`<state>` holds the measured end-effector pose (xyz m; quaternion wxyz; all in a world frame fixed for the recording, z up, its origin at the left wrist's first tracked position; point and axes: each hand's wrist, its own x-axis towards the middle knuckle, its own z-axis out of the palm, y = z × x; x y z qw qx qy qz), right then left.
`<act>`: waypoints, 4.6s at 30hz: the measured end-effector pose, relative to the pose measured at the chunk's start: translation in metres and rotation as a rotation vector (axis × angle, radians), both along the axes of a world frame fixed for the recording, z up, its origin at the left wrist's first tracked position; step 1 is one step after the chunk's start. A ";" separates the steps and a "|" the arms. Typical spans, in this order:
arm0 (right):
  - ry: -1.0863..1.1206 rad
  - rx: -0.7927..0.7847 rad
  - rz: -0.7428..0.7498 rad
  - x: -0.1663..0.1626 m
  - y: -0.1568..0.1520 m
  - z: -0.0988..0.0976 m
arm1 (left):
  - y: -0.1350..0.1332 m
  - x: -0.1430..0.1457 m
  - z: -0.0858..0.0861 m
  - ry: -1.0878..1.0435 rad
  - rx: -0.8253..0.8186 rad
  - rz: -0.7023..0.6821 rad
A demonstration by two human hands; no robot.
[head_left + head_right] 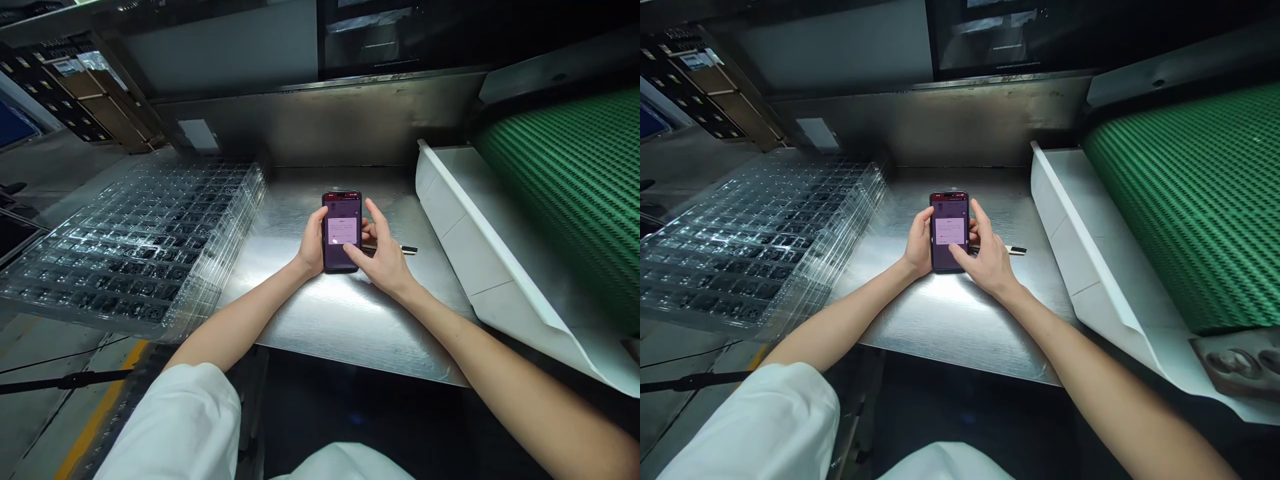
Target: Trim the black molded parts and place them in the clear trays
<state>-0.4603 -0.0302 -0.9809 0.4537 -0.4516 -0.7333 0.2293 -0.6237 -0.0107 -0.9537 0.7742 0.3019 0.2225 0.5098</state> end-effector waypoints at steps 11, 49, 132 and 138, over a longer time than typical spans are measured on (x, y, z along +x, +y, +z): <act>-0.059 -0.004 -0.147 -0.010 0.004 0.001 | -0.001 0.004 0.000 0.014 0.007 0.020; -0.105 0.094 -0.068 0.006 0.000 0.006 | 0.000 -0.001 -0.004 0.043 0.076 -0.032; -0.079 0.057 -0.014 0.007 -0.002 0.006 | 0.002 -0.002 -0.003 0.002 0.008 0.022; -0.185 0.082 -0.017 0.002 -0.006 0.006 | -0.001 -0.001 -0.001 -0.006 0.011 0.067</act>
